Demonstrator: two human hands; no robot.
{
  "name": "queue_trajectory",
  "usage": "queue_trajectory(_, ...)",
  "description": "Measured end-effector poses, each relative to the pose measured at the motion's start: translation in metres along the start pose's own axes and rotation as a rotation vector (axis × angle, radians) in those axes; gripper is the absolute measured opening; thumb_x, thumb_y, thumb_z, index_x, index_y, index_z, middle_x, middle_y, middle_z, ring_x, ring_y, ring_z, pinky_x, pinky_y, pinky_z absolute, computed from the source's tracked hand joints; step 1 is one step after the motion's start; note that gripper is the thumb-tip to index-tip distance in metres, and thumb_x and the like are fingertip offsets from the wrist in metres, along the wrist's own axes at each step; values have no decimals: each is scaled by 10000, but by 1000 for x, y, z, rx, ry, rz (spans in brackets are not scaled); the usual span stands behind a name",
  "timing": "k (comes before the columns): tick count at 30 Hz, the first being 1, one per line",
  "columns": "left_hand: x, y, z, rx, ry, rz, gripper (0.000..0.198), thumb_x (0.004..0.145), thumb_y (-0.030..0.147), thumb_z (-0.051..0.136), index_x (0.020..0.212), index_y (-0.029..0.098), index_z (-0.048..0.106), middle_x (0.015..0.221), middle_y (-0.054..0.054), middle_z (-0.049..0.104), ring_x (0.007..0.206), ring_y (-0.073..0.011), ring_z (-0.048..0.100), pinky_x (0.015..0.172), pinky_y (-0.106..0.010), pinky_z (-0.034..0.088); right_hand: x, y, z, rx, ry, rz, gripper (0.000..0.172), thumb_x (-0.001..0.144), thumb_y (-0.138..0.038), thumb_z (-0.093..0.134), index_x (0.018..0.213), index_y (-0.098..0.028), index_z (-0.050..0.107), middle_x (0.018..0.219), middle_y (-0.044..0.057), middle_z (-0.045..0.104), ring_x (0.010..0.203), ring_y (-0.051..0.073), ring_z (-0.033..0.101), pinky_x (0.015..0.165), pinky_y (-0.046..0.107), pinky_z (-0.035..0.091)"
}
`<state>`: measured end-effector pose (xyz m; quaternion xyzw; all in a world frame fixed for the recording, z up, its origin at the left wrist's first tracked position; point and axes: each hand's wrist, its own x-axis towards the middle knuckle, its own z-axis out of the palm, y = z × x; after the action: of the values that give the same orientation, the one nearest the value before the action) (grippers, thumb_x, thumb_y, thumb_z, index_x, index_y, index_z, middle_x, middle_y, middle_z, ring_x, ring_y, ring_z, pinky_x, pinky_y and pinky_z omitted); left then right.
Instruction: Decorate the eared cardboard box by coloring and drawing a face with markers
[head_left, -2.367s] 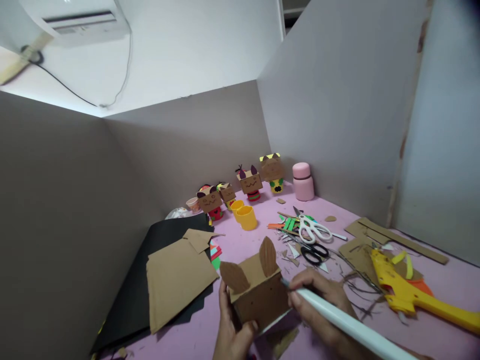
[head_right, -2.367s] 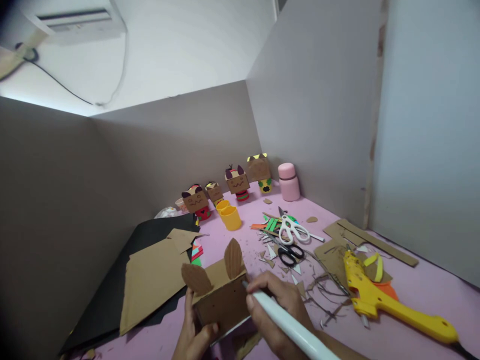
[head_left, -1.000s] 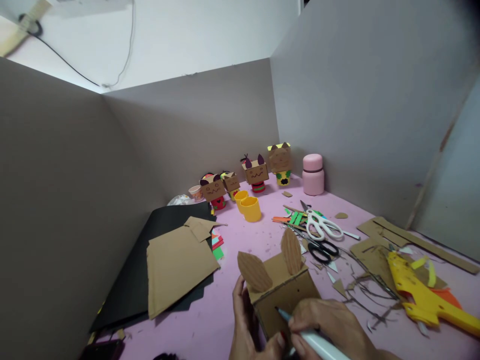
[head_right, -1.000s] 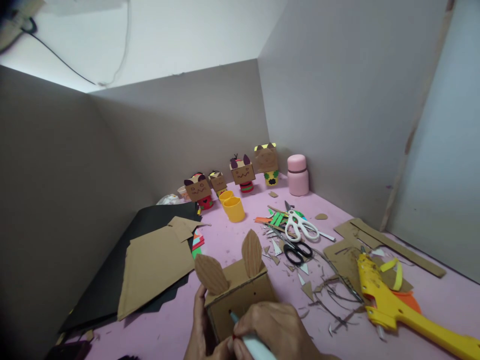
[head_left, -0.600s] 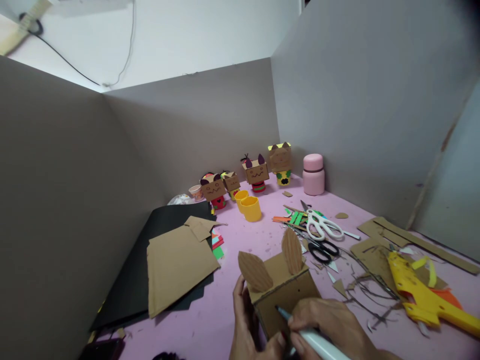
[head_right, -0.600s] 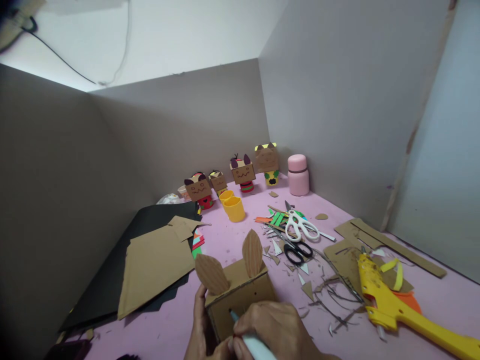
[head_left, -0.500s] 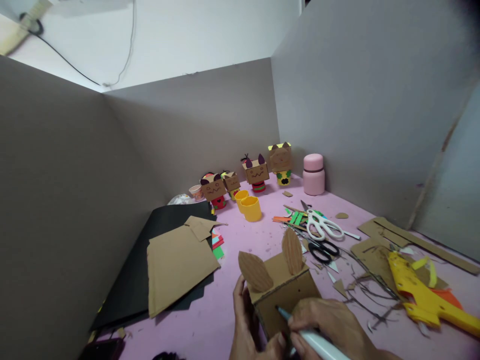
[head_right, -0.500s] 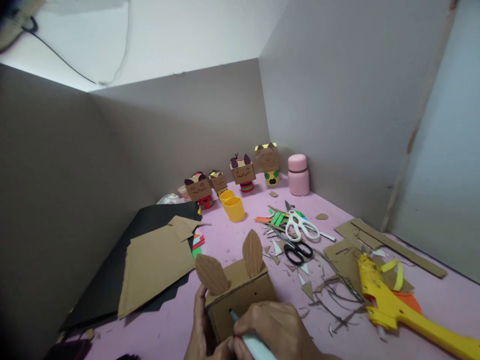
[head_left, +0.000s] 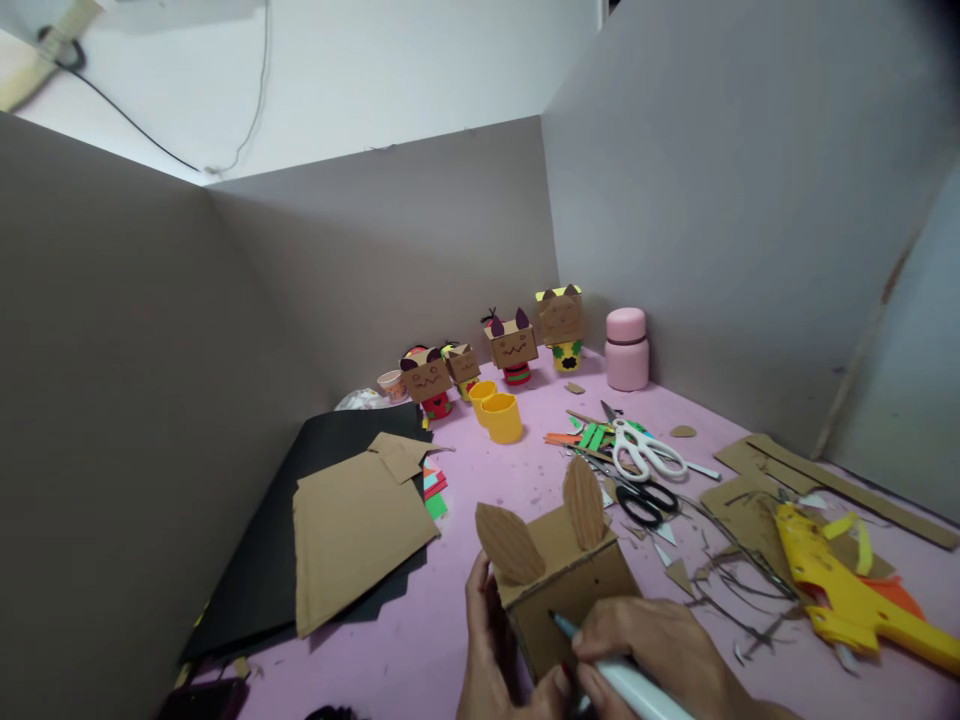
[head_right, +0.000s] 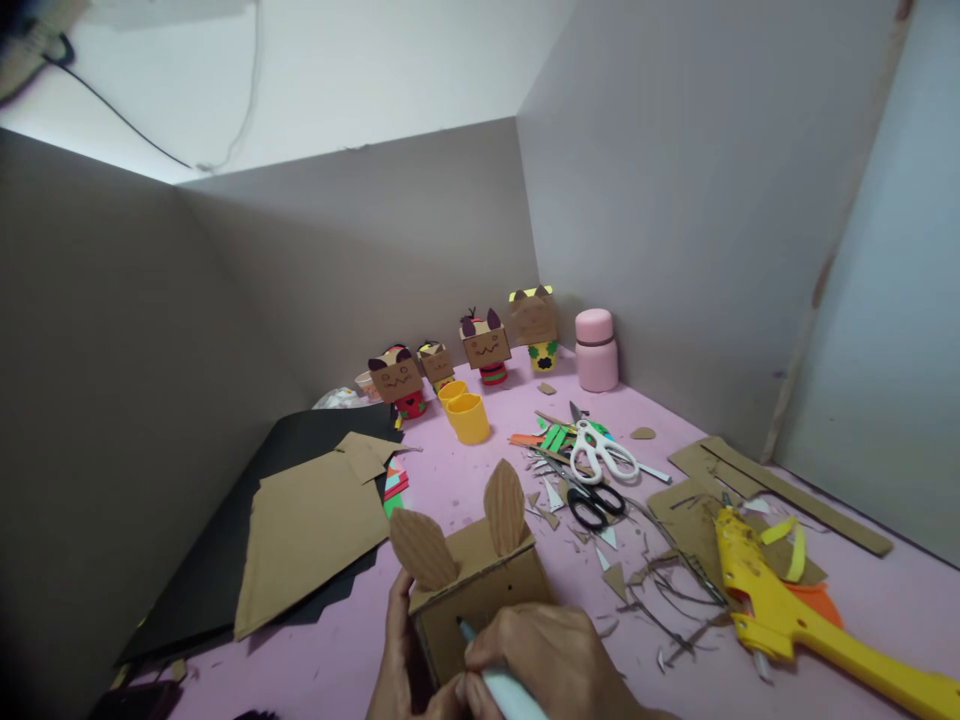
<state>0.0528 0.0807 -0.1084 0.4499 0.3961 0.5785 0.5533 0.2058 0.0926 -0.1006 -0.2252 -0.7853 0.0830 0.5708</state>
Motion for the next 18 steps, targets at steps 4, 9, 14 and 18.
queue_trajectory(4,-1,1,0,31,23,-13,1009,563,457,805,1377,250,247,1325,-152,496,1264,-378,436,1038,-452,389,0,0,-1,30,-13,13,202,813,-100,510,954,-236,458,675,-1,693,529,128,657,503,187,502)
queue_trajectory(9,1,1,2,12,19,31,1040,550,459,807,1376,247,211,1363,-161,447,1270,-391,417,1035,-459,385,0,-2,4,43,58,12,218,789,-88,525,934,-242,472,638,-13,678,519,129,656,511,185,505)
queue_trajectory(14,5,-5,-3,-28,-40,26,1100,557,503,790,1377,242,106,1429,-187,341,1266,-379,424,1017,-446,395,-4,0,2,77,127,46,247,768,-76,529,931,-252,472,609,-27,658,469,119,630,474,186,493)
queue_trajectory(18,4,-4,-5,-34,-37,26,1078,561,518,786,1387,264,142,1396,-161,403,1253,-386,439,1003,-454,405,-2,-2,-7,10,122,78,237,743,-70,517,894,-247,473,592,-27,632,452,120,607,452,197,475)
